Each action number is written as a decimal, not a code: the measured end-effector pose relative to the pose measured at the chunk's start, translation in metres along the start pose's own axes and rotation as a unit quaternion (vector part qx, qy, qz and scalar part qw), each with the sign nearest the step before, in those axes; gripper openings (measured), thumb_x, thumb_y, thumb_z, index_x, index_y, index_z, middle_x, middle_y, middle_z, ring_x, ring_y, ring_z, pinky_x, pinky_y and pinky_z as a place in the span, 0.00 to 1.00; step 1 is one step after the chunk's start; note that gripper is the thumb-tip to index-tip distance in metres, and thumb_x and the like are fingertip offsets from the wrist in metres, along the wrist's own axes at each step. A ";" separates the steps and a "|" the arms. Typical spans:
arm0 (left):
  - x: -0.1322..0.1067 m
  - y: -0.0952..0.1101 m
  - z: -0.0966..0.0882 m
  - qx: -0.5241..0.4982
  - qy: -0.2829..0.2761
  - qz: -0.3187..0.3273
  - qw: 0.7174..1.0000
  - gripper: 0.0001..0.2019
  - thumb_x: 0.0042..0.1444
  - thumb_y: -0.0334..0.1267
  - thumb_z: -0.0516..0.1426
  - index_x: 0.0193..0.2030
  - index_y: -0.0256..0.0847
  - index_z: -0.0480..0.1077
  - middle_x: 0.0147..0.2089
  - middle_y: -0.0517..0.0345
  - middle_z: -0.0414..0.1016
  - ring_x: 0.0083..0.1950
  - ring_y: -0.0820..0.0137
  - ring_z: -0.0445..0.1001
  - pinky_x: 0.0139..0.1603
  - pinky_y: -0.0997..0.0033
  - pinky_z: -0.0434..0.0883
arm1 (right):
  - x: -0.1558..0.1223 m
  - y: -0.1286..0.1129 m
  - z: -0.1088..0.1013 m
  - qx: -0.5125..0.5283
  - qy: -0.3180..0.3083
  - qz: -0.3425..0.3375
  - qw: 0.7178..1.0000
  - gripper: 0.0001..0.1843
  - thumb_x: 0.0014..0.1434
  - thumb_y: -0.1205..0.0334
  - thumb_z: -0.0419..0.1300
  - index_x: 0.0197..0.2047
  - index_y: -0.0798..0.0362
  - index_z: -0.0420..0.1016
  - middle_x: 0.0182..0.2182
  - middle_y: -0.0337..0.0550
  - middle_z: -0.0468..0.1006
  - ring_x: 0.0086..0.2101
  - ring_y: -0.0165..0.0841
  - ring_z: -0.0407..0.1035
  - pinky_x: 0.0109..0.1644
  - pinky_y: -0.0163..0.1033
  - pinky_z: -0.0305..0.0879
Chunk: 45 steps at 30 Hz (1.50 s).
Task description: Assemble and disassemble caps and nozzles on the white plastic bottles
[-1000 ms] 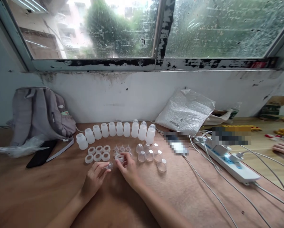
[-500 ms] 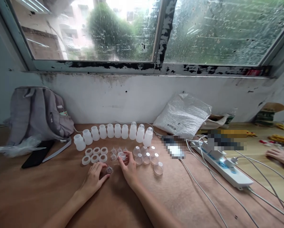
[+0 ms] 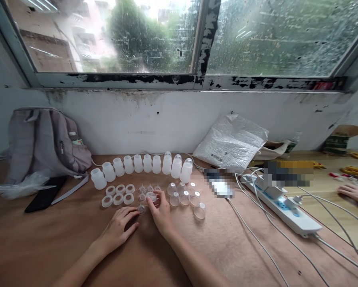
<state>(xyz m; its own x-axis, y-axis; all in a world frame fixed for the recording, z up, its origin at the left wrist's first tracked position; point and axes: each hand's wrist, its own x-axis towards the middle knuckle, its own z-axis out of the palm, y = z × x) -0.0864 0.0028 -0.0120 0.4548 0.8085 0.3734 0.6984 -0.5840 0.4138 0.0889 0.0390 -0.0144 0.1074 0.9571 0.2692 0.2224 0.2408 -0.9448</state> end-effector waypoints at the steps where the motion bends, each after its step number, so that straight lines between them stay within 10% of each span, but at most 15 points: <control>1: -0.001 -0.001 0.001 0.008 -0.005 0.000 1.000 0.16 0.54 0.39 0.50 0.50 0.45 0.64 0.50 0.52 0.66 0.51 0.63 0.63 0.51 0.58 0.62 | 0.000 0.001 0.000 -0.001 0.001 0.001 1.000 0.17 0.52 0.51 0.55 0.42 0.52 0.62 0.30 0.41 0.70 0.25 0.29 0.66 0.30 0.36 0.66; 14: -0.001 -0.001 0.000 -0.012 0.047 -0.010 0.999 0.24 0.56 0.38 0.49 0.60 0.45 0.49 0.54 0.49 0.62 0.54 0.63 0.62 0.53 0.58 0.63 | -0.011 -0.009 -0.001 -0.038 0.022 -0.093 0.995 0.20 0.52 0.55 0.56 0.46 0.52 0.59 0.37 0.46 0.69 0.28 0.30 0.66 0.31 0.36 0.66; 22: -0.005 -0.008 -0.005 -0.036 0.094 0.104 0.989 0.09 0.54 0.37 0.50 0.41 0.41 0.65 0.47 0.48 0.66 0.49 0.65 0.66 0.47 0.66 0.67 | -0.035 -0.009 0.012 -0.099 -0.238 -0.181 0.949 0.16 0.51 0.55 0.57 0.41 0.50 0.57 0.23 0.32 0.67 0.19 0.24 0.60 0.24 0.30 0.57; 32: -0.029 -0.012 -0.034 0.072 -0.014 0.053 0.996 0.08 0.52 0.31 0.49 0.39 0.42 0.64 0.52 0.51 0.63 0.51 0.64 0.64 0.50 0.63 0.65 | -0.033 -0.012 0.013 -0.115 -0.248 -0.188 0.943 0.17 0.53 0.55 0.55 0.45 0.50 0.59 0.28 0.37 0.70 0.24 0.26 0.64 0.30 0.31 0.61; 45: -0.044 -0.050 -0.055 0.175 0.028 -0.134 0.975 0.10 0.50 0.46 0.52 0.31 0.42 0.63 0.34 0.58 0.67 0.37 0.65 0.67 0.39 0.64 0.63 | -0.028 -0.005 0.017 -0.107 -0.197 -0.148 0.963 0.11 0.55 0.62 0.51 0.43 0.51 0.59 0.34 0.42 0.69 0.26 0.27 0.64 0.32 0.33 0.64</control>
<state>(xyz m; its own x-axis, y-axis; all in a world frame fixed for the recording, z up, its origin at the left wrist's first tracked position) -0.1715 -0.0077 -0.0029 0.2060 0.9174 0.3405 0.9381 -0.2841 0.1979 0.0678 0.0137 -0.0203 -0.3587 0.8482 0.3899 0.3851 0.5149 -0.7659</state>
